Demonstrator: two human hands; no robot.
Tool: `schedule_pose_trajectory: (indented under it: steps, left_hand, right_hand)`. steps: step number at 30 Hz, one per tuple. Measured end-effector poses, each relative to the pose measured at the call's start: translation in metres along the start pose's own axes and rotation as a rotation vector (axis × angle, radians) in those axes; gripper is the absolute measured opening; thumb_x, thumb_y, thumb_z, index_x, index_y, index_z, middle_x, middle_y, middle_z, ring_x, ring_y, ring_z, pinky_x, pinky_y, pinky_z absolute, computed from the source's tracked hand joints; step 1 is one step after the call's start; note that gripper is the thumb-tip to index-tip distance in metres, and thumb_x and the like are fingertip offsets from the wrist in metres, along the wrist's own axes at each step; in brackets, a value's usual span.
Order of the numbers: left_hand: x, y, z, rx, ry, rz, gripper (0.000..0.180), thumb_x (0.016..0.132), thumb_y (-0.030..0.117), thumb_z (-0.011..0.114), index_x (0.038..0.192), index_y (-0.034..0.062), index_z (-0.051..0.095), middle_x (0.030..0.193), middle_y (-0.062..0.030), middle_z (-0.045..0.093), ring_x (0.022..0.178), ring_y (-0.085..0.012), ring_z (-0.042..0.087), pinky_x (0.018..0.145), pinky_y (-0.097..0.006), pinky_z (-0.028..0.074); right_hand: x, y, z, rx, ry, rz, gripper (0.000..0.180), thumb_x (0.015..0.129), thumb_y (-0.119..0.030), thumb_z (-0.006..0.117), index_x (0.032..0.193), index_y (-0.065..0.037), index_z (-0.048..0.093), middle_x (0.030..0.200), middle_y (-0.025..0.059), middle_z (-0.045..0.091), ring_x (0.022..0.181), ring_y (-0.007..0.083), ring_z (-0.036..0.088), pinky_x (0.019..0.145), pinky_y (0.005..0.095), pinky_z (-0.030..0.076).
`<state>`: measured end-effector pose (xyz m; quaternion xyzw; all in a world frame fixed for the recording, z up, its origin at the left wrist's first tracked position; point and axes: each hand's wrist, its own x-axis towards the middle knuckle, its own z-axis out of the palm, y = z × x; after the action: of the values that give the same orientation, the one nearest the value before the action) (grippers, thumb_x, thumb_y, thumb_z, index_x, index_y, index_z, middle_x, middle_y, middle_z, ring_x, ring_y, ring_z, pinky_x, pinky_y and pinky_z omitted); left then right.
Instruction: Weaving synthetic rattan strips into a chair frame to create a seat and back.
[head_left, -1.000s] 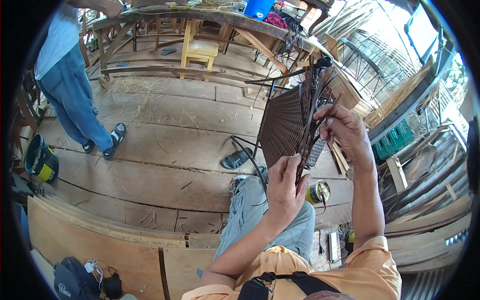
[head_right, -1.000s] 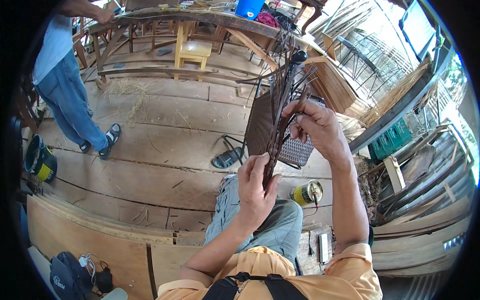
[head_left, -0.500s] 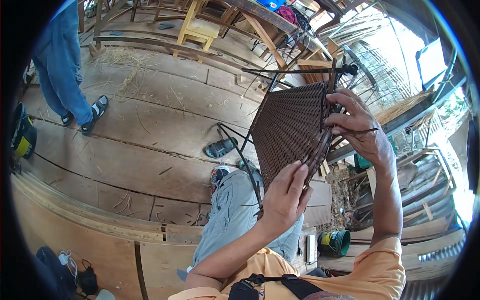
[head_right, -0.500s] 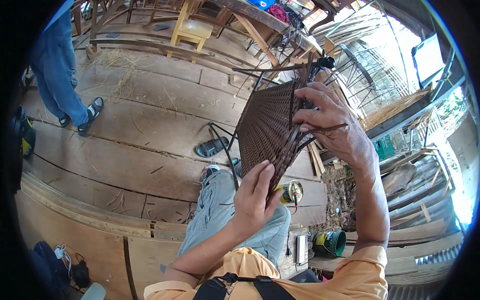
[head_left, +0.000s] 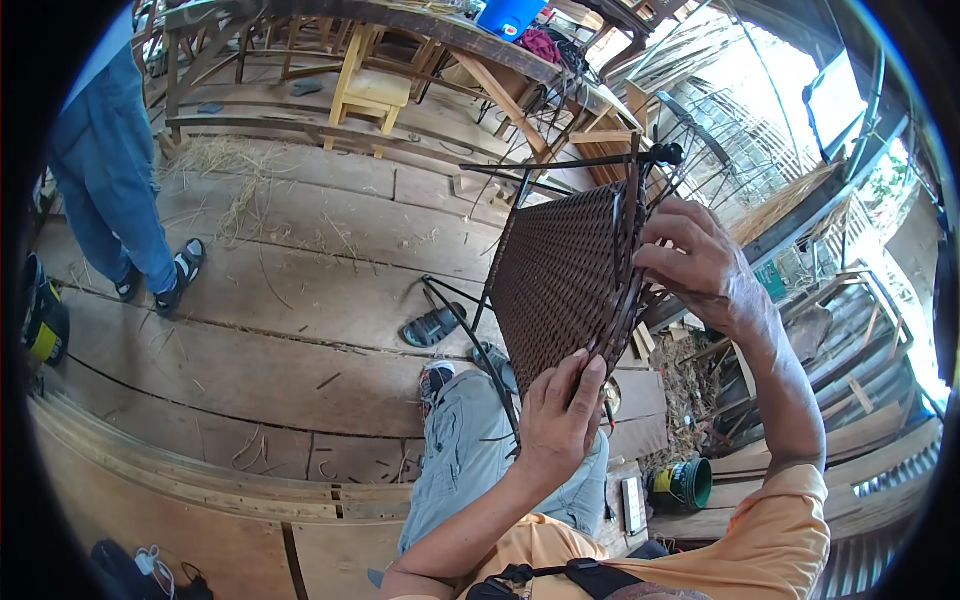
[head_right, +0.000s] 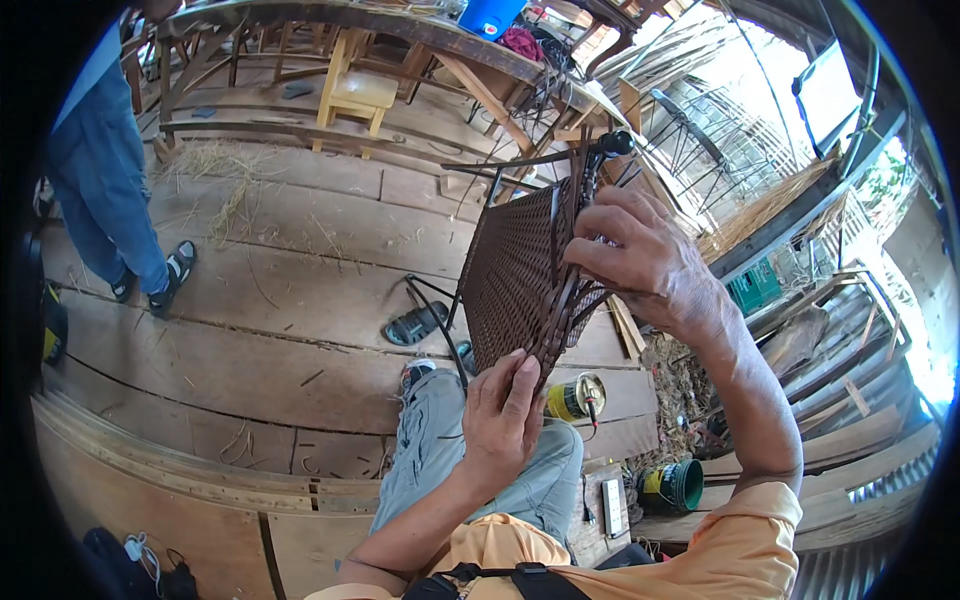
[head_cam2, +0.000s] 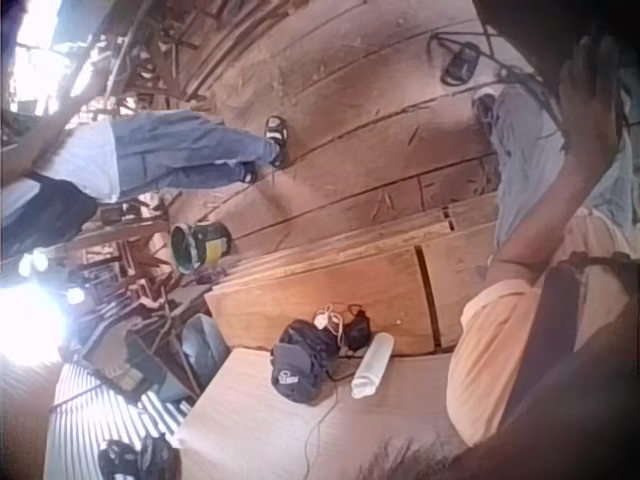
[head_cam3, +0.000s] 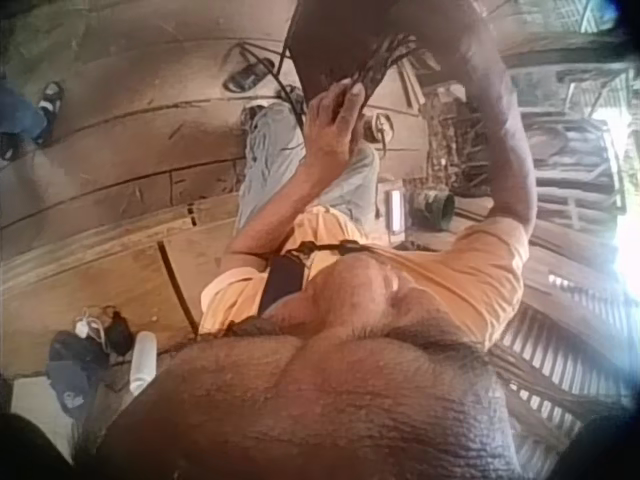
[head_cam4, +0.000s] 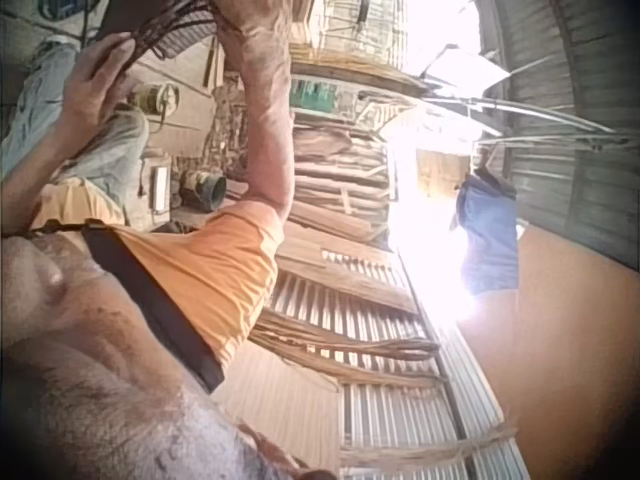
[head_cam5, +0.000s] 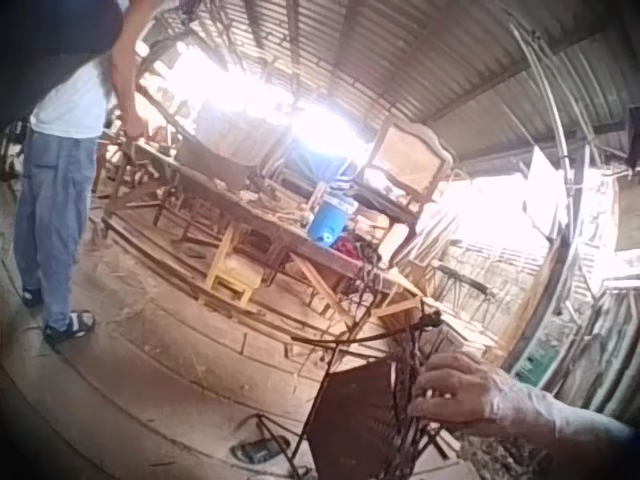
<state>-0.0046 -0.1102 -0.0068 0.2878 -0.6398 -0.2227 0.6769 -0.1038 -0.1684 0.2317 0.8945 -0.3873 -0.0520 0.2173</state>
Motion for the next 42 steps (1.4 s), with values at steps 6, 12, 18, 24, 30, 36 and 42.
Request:
schedule_pose_trajectory:
  steps: [6, 12, 18, 24, 30, 36, 42]
  left_hand:
    - [0.005, -0.001, 0.001, -0.019, 0.035, -0.014, 0.063, 0.075, 0.007, 0.072, 0.133, 0.0121, 0.048, 0.121, -0.0169, 0.051, 0.104, -0.0341, 0.052, 0.089, -0.043, 0.044]
    - [0.003, -0.003, 0.003, -0.116, 0.024, -0.043, 0.065, 0.073, 0.001, 0.07, 0.133, 0.0117, 0.049, 0.119, -0.0203, 0.052, 0.105, -0.0345, 0.055, 0.087, -0.041, 0.047]
    - [0.001, -0.006, 0.001, -0.115, 0.014, -0.03, 0.066, 0.073, -0.003, 0.069, 0.134, 0.0102, 0.048, 0.118, -0.0223, 0.051, 0.103, -0.0356, 0.057, 0.086, -0.04, 0.05]
    - [0.002, -0.005, 0.0, -0.121, 0.005, -0.032, 0.063, 0.074, -0.002, 0.07, 0.133, 0.0077, 0.049, 0.118, -0.0226, 0.051, 0.104, -0.0361, 0.057, 0.087, -0.039, 0.05]
    - [0.004, -0.002, -0.002, -0.031, -0.034, -0.024, 0.064, 0.075, -0.001, 0.07, 0.134, 0.0069, 0.047, 0.121, -0.0225, 0.051, 0.105, -0.0361, 0.055, 0.087, -0.04, 0.048]
    - [-0.001, 0.0, 0.003, 0.004, -0.041, -0.022, 0.064, 0.076, -0.002, 0.068, 0.135, 0.0043, 0.045, 0.123, -0.0232, 0.053, 0.105, -0.0369, 0.053, 0.09, -0.043, 0.042]
    - [-0.006, -0.001, 0.004, 0.068, -0.084, -0.019, 0.058, 0.082, -0.001, 0.062, 0.135, -0.0037, 0.039, 0.125, -0.0247, 0.048, 0.114, -0.0388, 0.048, 0.097, -0.045, 0.039]
  right_hand:
    - [-0.005, 0.011, 0.005, 0.035, 0.038, -0.059, 0.029, 0.067, -0.005, 0.066, 0.095, -0.008, 0.061, 0.111, 0.0092, 0.055, 0.112, 0.0316, 0.052, 0.089, 0.0416, 0.046]
    - [-0.001, 0.014, 0.004, -0.08, 0.08, -0.1, 0.025, 0.068, -0.007, 0.063, 0.093, -0.008, 0.06, 0.107, 0.0095, 0.055, 0.108, 0.0309, 0.053, 0.086, 0.0409, 0.047]
    - [-0.003, 0.009, 0.003, 0.196, -0.04, 0.133, 0.017, 0.079, -0.015, 0.063, 0.091, -0.004, 0.059, 0.086, 0.008, 0.058, 0.086, 0.0261, 0.057, 0.074, 0.0369, 0.046]
    - [-0.003, 0.027, 0.004, 0.649, -0.133, 0.315, 0.015, 0.083, -0.014, 0.065, 0.087, 0.0, 0.062, 0.08, 0.008, 0.06, 0.078, 0.0212, 0.059, 0.072, 0.0346, 0.047]
    - [-0.006, 0.034, 0.01, 0.657, -0.146, 0.337, 0.012, 0.077, -0.01, 0.065, 0.084, -0.002, 0.06, 0.079, 0.0068, 0.059, 0.077, 0.0197, 0.058, 0.071, 0.0332, 0.046]
    - [-0.007, 0.033, 0.011, 0.634, -0.167, 0.469, 0.013, 0.076, -0.012, 0.068, 0.081, -0.002, 0.062, 0.071, 0.0068, 0.06, 0.069, 0.0177, 0.058, 0.064, 0.0332, 0.045]
    - [-0.011, 0.039, 0.018, 0.722, -0.139, 0.485, 0.017, 0.073, -0.013, 0.071, 0.084, -0.002, 0.066, 0.073, 0.0063, 0.066, 0.069, 0.015, 0.061, 0.064, 0.0323, 0.046]
